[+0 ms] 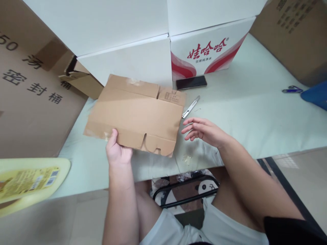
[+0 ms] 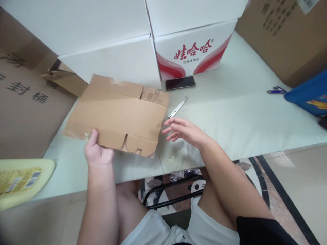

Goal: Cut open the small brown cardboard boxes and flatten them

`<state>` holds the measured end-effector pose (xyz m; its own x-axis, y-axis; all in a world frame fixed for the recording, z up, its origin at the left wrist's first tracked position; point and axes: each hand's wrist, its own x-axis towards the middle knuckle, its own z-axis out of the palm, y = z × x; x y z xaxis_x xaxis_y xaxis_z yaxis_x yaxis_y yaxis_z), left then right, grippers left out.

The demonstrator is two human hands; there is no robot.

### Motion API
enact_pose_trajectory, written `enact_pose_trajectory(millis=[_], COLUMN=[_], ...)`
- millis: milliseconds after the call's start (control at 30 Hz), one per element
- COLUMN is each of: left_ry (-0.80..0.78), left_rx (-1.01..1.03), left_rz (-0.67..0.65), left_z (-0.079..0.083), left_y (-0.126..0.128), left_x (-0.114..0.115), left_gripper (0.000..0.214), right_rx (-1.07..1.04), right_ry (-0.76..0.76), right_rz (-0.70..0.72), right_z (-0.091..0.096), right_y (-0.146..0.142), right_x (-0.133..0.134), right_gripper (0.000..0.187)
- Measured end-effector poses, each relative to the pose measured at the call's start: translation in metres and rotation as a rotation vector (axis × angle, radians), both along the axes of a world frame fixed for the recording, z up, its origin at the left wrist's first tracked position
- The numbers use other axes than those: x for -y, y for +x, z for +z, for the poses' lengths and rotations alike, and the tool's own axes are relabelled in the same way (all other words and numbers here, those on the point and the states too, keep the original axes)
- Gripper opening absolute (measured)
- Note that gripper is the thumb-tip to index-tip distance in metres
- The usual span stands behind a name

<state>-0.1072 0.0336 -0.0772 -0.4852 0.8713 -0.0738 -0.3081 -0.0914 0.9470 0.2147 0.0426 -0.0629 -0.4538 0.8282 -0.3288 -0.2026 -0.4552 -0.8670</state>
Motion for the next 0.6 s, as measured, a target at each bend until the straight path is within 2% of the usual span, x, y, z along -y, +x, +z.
enact_pose_trajectory(millis=[100, 200, 300, 467, 600], left_ry=[-0.026, -0.066, -0.095, -0.113, -0.101], left_rx=[0.070, 0.162, 0.206, 0.198, 0.135], left_rz=[-0.009, 0.003, -0.024, -0.064, -0.141], left_z=[-0.002, -0.001, 0.002, 0.004, 0.006], left_y=[0.007, 0.014, 0.020, 0.022, 0.019], left_x=[0.002, 0.002, 0.003, 0.007, 0.014], left_gripper=[0.038, 0.033, 0.034, 0.049, 0.056], right_rx=[0.112, 0.135, 0.117, 0.170, 0.180], right_ry=[0.000, 0.005, 0.053, 0.174, 0.177], right_rz=[0.037, 0.057, 0.110, 0.179, 0.144], right_z=[-0.007, -0.014, -0.019, -0.024, -0.028], right_y=[-0.004, -0.006, -0.006, -0.003, -0.004], right_x=[0.000, -0.001, -0.001, 0.002, 0.009], right_gripper=[0.050, 0.046, 0.052, 0.055, 0.064])
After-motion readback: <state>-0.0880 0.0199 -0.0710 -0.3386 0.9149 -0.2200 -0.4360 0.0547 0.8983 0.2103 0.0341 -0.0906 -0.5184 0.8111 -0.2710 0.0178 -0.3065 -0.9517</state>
